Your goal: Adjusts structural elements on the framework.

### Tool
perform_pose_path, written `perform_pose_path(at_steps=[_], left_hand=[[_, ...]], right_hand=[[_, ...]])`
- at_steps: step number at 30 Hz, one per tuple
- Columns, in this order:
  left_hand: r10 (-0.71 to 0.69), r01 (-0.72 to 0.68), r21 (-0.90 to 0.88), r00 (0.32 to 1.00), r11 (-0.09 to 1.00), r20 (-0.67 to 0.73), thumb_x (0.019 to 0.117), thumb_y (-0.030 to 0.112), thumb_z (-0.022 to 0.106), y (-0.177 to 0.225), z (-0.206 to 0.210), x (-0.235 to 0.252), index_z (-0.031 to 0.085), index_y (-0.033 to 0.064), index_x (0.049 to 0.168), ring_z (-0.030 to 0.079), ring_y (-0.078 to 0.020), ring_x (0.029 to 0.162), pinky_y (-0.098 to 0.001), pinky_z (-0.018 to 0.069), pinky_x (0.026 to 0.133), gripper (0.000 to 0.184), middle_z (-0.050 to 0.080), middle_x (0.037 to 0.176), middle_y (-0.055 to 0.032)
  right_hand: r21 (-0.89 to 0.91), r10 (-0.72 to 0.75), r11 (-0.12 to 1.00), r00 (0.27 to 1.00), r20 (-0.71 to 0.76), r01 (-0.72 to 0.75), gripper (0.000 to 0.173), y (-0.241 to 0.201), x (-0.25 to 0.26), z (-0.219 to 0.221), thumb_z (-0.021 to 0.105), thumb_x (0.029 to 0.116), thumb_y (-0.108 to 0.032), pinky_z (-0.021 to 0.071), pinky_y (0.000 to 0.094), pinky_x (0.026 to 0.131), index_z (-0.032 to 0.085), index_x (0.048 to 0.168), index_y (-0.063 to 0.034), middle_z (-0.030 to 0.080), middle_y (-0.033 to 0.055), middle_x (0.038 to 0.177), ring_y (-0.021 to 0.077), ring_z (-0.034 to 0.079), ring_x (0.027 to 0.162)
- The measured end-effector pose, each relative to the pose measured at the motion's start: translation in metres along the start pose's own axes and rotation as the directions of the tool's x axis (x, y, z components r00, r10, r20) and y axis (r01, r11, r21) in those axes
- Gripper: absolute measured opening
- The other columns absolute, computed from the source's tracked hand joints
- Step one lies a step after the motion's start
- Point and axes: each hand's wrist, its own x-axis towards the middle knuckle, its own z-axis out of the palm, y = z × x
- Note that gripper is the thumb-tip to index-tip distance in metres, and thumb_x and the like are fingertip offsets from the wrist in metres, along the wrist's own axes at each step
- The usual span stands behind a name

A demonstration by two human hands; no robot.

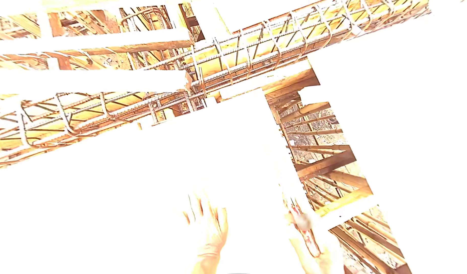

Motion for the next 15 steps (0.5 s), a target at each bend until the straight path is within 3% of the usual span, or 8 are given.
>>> perform_pose_path(at_steps=[2,5,8,11,15], left_hand=[[0.010,-0.010,0.000,1.000,1.000,0.013,0.0955,0.061,0.021,0.000,-0.002,-0.007,0.047,0.0052,0.152,0.032,-0.0453,0.150,-0.0678,0.0213,0.116,0.084,0.036,0.160,-0.0262],[0.022,-0.022,0.025,1.000,0.999,0.009,0.0973,0.062,0.021,0.001,-0.007,-0.001,0.048,0.0049,0.152,0.034,-0.0470,0.148,-0.0676,0.0216,0.117,0.083,0.038,0.159,-0.0273],[0.029,-0.030,0.040,1.000,0.999,0.010,0.0970,0.061,0.021,0.001,-0.005,-0.002,0.049,0.0045,0.151,0.035,-0.0461,0.148,-0.0682,0.0209,0.117,0.083,0.040,0.158,-0.0274],[0.035,-0.035,0.047,0.999,0.998,-0.003,0.0965,0.061,0.022,-0.001,-0.005,0.002,0.047,0.0058,0.153,0.032,-0.0457,0.149,-0.0680,0.0215,0.117,0.082,0.037,0.159,-0.0272],[0.042,-0.040,0.041,0.998,0.998,-0.055,0.0969,0.061,0.021,-0.003,0.004,-0.003,0.045,0.0056,0.154,0.032,-0.0432,0.150,-0.0657,0.0237,0.117,0.083,0.036,0.161,-0.0255]], right_hand=[[-0.003,-0.011,1.000,0.994,-0.105,0.011,0.047,0.000,-0.008,0.002,0.064,0.1009,-0.030,0.0603,0.0253,0.088,0.058,0.138,-0.0026,0.073,0.0046,0.112,0.0062,0.070,0.097],[-0.042,-0.034,0.999,0.977,-0.210,0.025,0.039,-0.020,0.007,0.001,0.063,0.1000,-0.018,0.0571,0.0287,0.099,0.064,0.132,0.0036,0.072,0.0127,0.123,0.0121,0.070,0.112],[-0.134,-0.115,0.988,0.943,-0.311,0.076,0.033,-0.008,0.046,0.034,0.062,0.0979,-0.012,0.0587,0.0241,0.097,0.066,0.126,0.0042,0.074,0.0098,0.120,0.0090,0.070,0.111],[-0.075,-0.112,0.993,0.911,-0.397,0.089,0.034,0.002,0.082,0.063,0.065,0.0934,-0.011,0.0620,0.0228,0.085,0.069,0.124,0.0016,0.076,0.0055,0.109,0.0069,0.073,0.096],[0.047,-0.164,0.980,0.922,-0.350,0.192,0.037,0.011,0.047,0.046,0.064,0.0948,-0.009,0.0609,0.0238,0.089,0.065,0.128,0.0073,0.074,0.0100,0.115,0.0094,0.072,0.101]])
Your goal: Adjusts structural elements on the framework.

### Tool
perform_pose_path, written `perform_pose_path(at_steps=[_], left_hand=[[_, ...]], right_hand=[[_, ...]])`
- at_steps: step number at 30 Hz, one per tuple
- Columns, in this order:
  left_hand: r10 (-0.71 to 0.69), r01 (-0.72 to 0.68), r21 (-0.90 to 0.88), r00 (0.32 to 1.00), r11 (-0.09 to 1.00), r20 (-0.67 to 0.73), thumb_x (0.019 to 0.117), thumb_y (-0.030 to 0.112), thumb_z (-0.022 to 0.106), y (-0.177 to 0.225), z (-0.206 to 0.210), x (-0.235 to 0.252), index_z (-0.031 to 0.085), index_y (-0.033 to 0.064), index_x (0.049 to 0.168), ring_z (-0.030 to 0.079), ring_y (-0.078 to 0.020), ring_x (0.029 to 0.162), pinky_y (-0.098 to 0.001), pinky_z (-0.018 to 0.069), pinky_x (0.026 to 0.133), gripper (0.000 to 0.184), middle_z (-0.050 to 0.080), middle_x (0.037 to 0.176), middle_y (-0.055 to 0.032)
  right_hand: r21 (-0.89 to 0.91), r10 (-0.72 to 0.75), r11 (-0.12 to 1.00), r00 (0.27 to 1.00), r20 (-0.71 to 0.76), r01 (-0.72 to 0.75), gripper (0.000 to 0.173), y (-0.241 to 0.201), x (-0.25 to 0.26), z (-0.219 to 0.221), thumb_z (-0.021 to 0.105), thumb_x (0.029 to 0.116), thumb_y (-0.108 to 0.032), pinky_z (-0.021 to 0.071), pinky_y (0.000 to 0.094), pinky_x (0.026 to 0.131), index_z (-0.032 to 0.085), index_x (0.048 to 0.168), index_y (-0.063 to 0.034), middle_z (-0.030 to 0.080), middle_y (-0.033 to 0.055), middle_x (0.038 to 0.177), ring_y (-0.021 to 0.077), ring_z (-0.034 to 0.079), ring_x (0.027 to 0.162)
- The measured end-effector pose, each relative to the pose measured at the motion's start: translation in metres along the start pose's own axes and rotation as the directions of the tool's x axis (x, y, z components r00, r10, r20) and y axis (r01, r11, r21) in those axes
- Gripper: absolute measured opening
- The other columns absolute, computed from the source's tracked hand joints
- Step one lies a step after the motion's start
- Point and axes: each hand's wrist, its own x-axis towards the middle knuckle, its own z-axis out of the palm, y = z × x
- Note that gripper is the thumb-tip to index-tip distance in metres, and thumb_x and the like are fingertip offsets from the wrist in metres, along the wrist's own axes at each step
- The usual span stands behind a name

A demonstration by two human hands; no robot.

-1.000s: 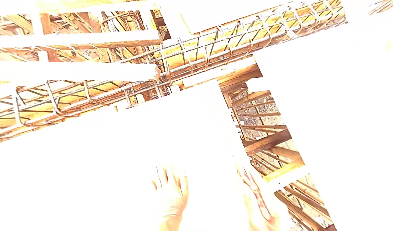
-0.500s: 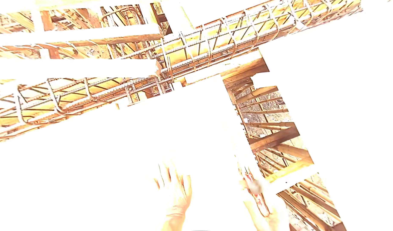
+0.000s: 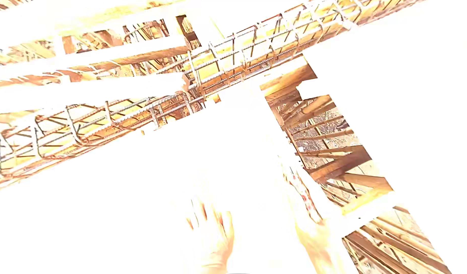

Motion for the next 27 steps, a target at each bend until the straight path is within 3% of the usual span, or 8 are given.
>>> perform_pose_path(at_steps=[5,10,14,18,21,22,25,27], left_hand=[[-0.010,0.009,-0.014,0.999,1.000,-0.038,0.0944,0.062,0.024,0.002,0.007,-0.002,0.047,0.0071,0.153,0.034,-0.0417,0.149,-0.0645,0.0261,0.115,0.084,0.037,0.161,-0.0236],[-0.039,0.037,-0.036,0.998,0.999,-0.055,0.0924,0.063,0.025,0.004,0.007,0.001,0.051,0.0102,0.150,0.036,-0.0424,0.148,-0.0623,0.0293,0.113,0.082,0.037,0.161,-0.0224],[-0.025,0.024,-0.021,0.998,0.999,-0.050,0.0930,0.061,0.026,0.005,0.003,0.000,0.065,0.0091,0.135,0.040,-0.0431,0.145,-0.0633,0.0303,0.112,0.077,0.044,0.156,-0.0232],[-0.037,0.036,-0.035,0.999,0.999,-0.039,0.0937,0.062,0.026,0.003,0.005,0.001,0.064,0.0088,0.137,0.035,-0.0431,0.149,-0.0635,0.0269,0.116,0.078,0.040,0.160,-0.0228],[-0.033,0.033,-0.015,0.999,0.999,-0.033,0.0939,0.061,0.026,0.004,0.003,0.001,0.062,0.0090,0.139,0.038,-0.0429,0.147,-0.0639,0.0287,0.114,0.078,0.041,0.158,-0.0232],[-0.030,0.030,-0.005,0.999,1.000,-0.034,0.0935,0.061,0.026,0.004,0.001,-0.001,0.060,0.0090,0.141,0.039,-0.0426,0.146,-0.0634,0.0292,0.114,0.079,0.042,0.158,-0.0231],[-0.033,0.032,-0.020,0.998,0.999,-0.055,0.0938,0.061,0.025,0.004,0.004,0.001,0.055,0.0086,0.147,0.037,-0.0431,0.147,-0.0638,0.0277,0.114,0.080,0.039,0.160,-0.0225],[-0.036,0.035,-0.022,0.998,0.999,-0.047,0.0936,0.061,0.025,0.003,0.005,0.003,0.057,0.0089,0.145,0.036,-0.0430,0.147,-0.0634,0.0277,0.114,0.080,0.038,0.160,-0.0228]], right_hand=[[-0.035,0.058,0.998,0.998,-0.035,-0.059,0.034,-0.012,-0.005,-0.009,0.067,0.0925,-0.011,0.0614,0.0218,0.082,0.069,0.124,0.0032,0.076,0.0060,0.107,0.0067,0.072,0.093],[-0.060,0.050,0.997,0.999,0.001,-0.050,0.040,-0.004,0.002,-0.008,0.067,0.0946,-0.016,0.0631,0.0240,0.082,0.067,0.132,-0.0024,0.076,0.0039,0.112,0.0074,0.073,0.093],[-0.071,0.071,0.995,0.997,0.001,-0.071,0.039,0.000,0.019,0.001,0.066,0.0953,-0.022,0.0577,0.0213,0.061,0.069,0.134,-0.0164,0.074,-0.0056,0.088,0.0011,0.066,0.068],[-0.118,0.024,0.993,1.000,-0.020,-0.027,0.038,0.003,0.006,0.004,0.068,0.0939,-0.019,0.0627,0.0207,0.075,0.070,0.130,-0.0066,0.077,-0.0007,0.102,0.0027,0.072,0.084],[-0.132,0.035,0.991,0.999,-0.011,-0.036,0.038,0.004,0.016,0.015,0.066,0.0960,-0.020,0.0589,0.0200,0.068,0.069,0.133,-0.0136,0.075,-0.0043,0.097,0.0009,0.067,0.076],[-0.134,0.046,0.990,0.999,0.002,-0.045,0.038,0.002,0.014,0.011,0.065,0.0969,-0.021,0.0597,0.0206,0.071,0.068,0.134,-0.0139,0.075,-0.0041,0.100,0.0013,0.069,0.080],[-0.100,0.015,0.995,1.000,-0.010,-0.016,0.037,-0.003,-0.004,-0.005,0.067,0.0940,-0.015,0.0627,0.0231,0.085,0.069,0.128,-0.0008,0.076,0.0037,0.111,0.0070,0.073,0.097],[-0.135,0.002,0.991,1.000,-0.017,-0.004,0.036,-0.001,-0.001,0.000,0.066,0.0939,-0.015,0.0623,0.0223,0.083,0.070,0.127,-0.0010,0.076,0.0029,0.108,0.0055,0.072,0.094]])
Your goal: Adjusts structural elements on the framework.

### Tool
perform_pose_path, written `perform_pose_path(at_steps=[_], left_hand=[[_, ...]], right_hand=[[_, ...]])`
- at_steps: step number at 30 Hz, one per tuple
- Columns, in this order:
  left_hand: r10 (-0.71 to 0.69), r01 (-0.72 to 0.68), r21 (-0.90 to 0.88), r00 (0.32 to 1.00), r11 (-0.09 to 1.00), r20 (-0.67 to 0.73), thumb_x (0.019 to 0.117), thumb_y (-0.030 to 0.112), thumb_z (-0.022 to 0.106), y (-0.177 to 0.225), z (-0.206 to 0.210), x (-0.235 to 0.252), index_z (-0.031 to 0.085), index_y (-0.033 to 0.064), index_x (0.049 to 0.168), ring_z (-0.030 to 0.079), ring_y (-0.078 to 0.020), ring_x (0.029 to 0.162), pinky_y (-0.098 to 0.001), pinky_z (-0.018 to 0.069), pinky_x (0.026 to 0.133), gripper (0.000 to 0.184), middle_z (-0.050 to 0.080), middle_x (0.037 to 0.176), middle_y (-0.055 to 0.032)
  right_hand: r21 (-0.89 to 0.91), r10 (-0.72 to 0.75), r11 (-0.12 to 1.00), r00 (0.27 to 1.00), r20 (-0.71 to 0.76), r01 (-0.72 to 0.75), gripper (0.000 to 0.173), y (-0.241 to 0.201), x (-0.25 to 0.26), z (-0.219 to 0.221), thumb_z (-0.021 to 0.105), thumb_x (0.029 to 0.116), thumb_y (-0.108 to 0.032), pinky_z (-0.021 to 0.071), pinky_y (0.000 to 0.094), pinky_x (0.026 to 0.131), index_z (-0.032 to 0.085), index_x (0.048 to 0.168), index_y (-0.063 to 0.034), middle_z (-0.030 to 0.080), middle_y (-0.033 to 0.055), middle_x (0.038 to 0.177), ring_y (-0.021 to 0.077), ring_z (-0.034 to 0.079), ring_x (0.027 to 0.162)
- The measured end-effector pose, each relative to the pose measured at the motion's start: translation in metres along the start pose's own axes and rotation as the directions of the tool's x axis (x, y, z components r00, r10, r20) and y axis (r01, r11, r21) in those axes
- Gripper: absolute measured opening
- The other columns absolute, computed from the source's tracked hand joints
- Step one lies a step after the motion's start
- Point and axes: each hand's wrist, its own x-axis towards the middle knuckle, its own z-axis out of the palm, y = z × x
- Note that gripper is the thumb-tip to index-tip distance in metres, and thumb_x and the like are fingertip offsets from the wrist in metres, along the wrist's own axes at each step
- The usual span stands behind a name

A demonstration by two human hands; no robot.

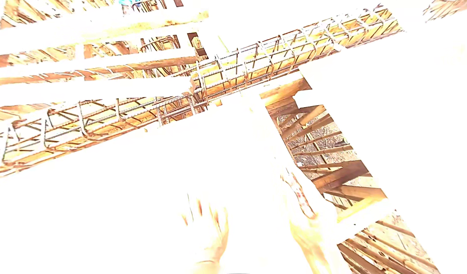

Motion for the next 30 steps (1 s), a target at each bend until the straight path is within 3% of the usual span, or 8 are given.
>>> perform_pose_path(at_steps=[4,6,9,14,19,23,26,30], left_hand=[[0.008,-0.009,0.021,0.999,1.000,0.041,0.0934,0.064,0.024,0.000,-0.001,-0.002,0.058,0.0093,0.144,0.036,-0.0429,0.148,-0.0638,0.0275,0.115,0.081,0.040,0.159,-0.0237],[0.009,-0.010,0.021,0.999,1.000,0.045,0.0938,0.063,0.023,0.003,-0.001,0.002,0.051,0.0092,0.150,0.033,-0.0420,0.150,-0.0637,0.0260,0.116,0.083,0.035,0.162,-0.0226],[0.006,-0.006,0.017,0.999,1.000,0.041,0.0935,0.062,0.024,0.002,-0.004,0.003,0.051,0.0084,0.150,0.033,-0.0417,0.150,-0.0640,0.0262,0.115,0.082,0.035,0.162,-0.0223],[0.033,-0.033,0.012,0.999,0.999,0.010,0.0931,0.063,0.025,0.000,0.000,0.004,0.062,0.0100,0.139,0.039,-0.0430,0.146,-0.0626,0.0290,0.114,0.080,0.043,0.157,-0.0230],[0.015,-0.015,-0.022,1.000,1.000,0.019,0.0946,0.061,0.025,-0.002,-0.002,0.000,0.058,0.0096,0.144,0.038,-0.0424,0.147,-0.0637,0.0259,0.115,0.078,0.040,0.159,-0.0216],[0.032,-0.031,-0.025,0.999,0.999,0.025,0.0949,0.062,0.022,-0.001,-0.005,-0.005,0.053,0.0081,0.148,0.038,-0.0438,0.147,-0.0654,0.0244,0.115,0.082,0.040,0.158,-0.0245],[0.039,-0.039,-0.016,0.999,0.999,0.027,0.0959,0.062,0.022,-0.006,-0.009,-0.006,0.049,0.0065,0.152,0.034,-0.0447,0.149,-0.0673,0.0202,0.117,0.083,0.037,0.160,-0.0248],[0.049,-0.045,-0.049,0.996,0.998,0.081,0.0986,0.060,0.025,0.003,-0.019,-0.003,0.046,0.0034,0.153,0.032,-0.0494,0.148,-0.0672,0.0189,0.118,0.081,0.035,0.160,-0.0299]], right_hand=[[-0.021,0.060,0.998,0.995,0.078,-0.059,0.038,-0.003,0.030,0.016,0.061,0.0989,-0.022,0.0593,0.0280,0.065,0.067,0.136,-0.0197,0.075,-0.0056,0.100,0.0039,0.069,0.078],[-0.009,0.062,0.998,0.994,0.091,-0.061,0.038,-0.006,0.015,-0.007,0.065,0.0977,-0.019,0.0642,0.0251,0.078,0.067,0.135,-0.0141,0.077,-0.0045,0.110,0.0043,0.073,0.091],[-0.023,0.014,1.000,1.000,0.018,-0.013,0.037,-0.002,-0.004,-0.016,0.068,0.0930,-0.014,0.0628,0.0226,0.077,0.069,0.128,-0.0023,0.077,0.0013,0.104,0.0047,0.072,0.087],[0.001,0.166,0.985,0.967,0.194,-0.170,0.044,-0.009,0.038,-0.002,0.061,0.1010,-0.025,0.0623,0.0314,0.074,0.059,0.145,-0.0250,0.074,-0.0068,0.112,0.0056,0.071,0.090],[0.038,0.068,0.997,0.991,0.119,-0.073,0.040,-0.024,-0.011,-0.056,0.068,0.0931,-0.010,0.0637,0.0229,0.077,0.066,0.130,0.0041,0.077,0.0054,0.109,0.0078,0.073,0.087],[0.032,0.117,0.992,0.986,0.117,-0.122,0.040,-0.017,0.012,-0.045,0.068,0.0942,-0.016,0.0593,0.0237,0.055,0.069,0.134,-0.0133,0.075,-0.0024,0.092,0.0055,0.067,0.064],[0.077,0.147,0.981,0.944,0.297,-0.177,0.044,-0.029,0.012,-0.073,0.064,0.0958,-0.006,0.0649,0.0307,0.079,0.059,0.139,0.0019,0.072,0.0106,0.120,0.0140,0.073,0.091],[0.052,0.185,0.976,0.927,0.327,-0.214,0.043,-0.037,0.018,-0.081,0.061,0.0961,-0.001,0.0610,0.0322,0.088,0.055,0.135,0.0160,0.067,0.0216,0.127,0.0154,0.071,0.099]])
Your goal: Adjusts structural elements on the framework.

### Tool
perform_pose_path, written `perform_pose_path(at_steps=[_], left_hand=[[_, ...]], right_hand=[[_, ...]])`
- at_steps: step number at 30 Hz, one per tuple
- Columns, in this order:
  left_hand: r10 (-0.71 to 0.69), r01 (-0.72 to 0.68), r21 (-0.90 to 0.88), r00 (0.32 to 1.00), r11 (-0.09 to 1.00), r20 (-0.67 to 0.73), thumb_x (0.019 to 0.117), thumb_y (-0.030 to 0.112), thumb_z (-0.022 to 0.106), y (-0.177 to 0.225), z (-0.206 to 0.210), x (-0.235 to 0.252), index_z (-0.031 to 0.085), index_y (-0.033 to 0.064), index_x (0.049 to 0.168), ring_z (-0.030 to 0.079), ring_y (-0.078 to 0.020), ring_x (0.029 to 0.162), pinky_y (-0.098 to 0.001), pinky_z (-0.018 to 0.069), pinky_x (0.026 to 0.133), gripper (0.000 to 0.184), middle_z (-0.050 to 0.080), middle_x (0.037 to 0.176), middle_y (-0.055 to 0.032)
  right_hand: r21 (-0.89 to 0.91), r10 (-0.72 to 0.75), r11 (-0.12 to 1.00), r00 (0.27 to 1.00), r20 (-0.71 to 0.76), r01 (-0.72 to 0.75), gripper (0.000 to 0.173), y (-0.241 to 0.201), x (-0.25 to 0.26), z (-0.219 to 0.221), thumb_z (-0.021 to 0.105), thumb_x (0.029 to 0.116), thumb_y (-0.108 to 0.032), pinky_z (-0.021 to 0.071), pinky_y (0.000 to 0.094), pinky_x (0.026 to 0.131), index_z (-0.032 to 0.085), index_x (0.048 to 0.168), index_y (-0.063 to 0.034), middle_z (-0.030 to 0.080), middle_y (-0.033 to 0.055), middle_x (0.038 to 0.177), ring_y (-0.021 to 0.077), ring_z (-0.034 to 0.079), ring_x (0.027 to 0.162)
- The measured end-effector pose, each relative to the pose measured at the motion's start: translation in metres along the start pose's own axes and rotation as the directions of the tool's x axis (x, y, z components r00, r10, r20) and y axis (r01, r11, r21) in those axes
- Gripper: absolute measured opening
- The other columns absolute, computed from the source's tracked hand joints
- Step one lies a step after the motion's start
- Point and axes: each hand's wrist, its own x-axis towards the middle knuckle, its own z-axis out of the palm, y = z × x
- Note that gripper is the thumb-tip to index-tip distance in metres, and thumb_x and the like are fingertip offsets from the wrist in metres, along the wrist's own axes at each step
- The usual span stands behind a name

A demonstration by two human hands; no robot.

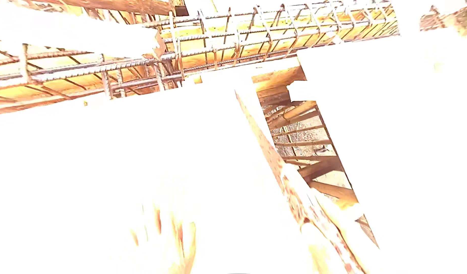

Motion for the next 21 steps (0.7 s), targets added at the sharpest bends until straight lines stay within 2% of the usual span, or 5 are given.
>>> perform_pose_path(at_steps=[2,4,8,16,21], left_hand=[[-0.010,0.010,0.009,1.000,1.000,0.006,0.0996,0.060,0.025,-0.001,-0.003,0.002,0.044,0.0027,0.154,0.030,-0.0491,0.149,-0.0672,0.0169,0.119,0.081,0.034,0.160,-0.0302],[-0.013,0.013,0.008,1.000,1.000,-0.026,0.0988,0.059,0.025,-0.001,-0.001,-0.002,0.047,0.0040,0.152,0.032,-0.0477,0.149,-0.0670,0.0174,0.119,0.080,0.036,0.160,-0.0292],[-0.024,0.024,-0.010,0.999,1.000,-0.025,0.0986,0.059,0.026,0.000,-0.002,0.002,0.046,0.0027,0.152,0.032,-0.0481,0.149,-0.0688,0.0158,0.119,0.081,0.035,0.159,-0.0302],[-0.011,0.012,0.047,0.999,0.999,-0.033,0.0968,0.061,0.023,-0.001,0.002,-0.001,0.047,0.0038,0.152,0.035,-0.0468,0.148,-0.0675,0.0222,0.117,0.083,0.038,0.159,-0.0278],[-0.028,0.029,0.021,0.999,0.999,-0.020,0.0967,0.060,0.023,0.003,0.001,0.001,0.048,0.0039,0.151,0.034,-0.0481,0.148,-0.0698,0.0209,0.116,0.082,0.037,0.159,-0.0290]], right_hand=[[-0.018,-0.044,0.999,0.998,-0.050,0.043,0.039,0.006,0.023,0.023,0.062,0.0968,-0.003,0.0641,0.0319,0.083,0.059,0.134,0.0107,0.071,0.0170,0.120,0.0167,0.074,0.096],[0.003,-0.102,0.995,0.985,-0.138,0.103,0.037,0.018,0.039,0.043,0.064,0.0949,-0.004,0.0619,0.0266,0.055,0.065,0.131,0.0042,0.075,0.0071,0.095,0.0111,0.069,0.066],[-0.086,-0.005,0.996,1.000,-0.005,0.004,0.043,0.001,0.001,0.008,0.058,0.0977,-0.009,0.0620,0.0324,0.086,0.058,0.134,0.0136,0.073,0.0188,0.117,0.0161,0.073,0.097],[-0.110,-0.149,0.985,0.972,-0.184,0.131,0.038,0.023,0.043,0.052,0.064,0.0943,-0.014,0.0606,0.0203,0.068,0.067,0.130,-0.0013,0.075,0.0010,0.098,0.0031,0.070,0.079],[-0.086,-0.049,0.996,0.994,-0.093,0.041,0.040,0.009,-0.005,0.030,0.063,0.0958,-0.006,0.0583,0.0295,0.098,0.061,0.130,0.0128,0.071,0.0176,0.123,0.0157,0.071,0.110]])
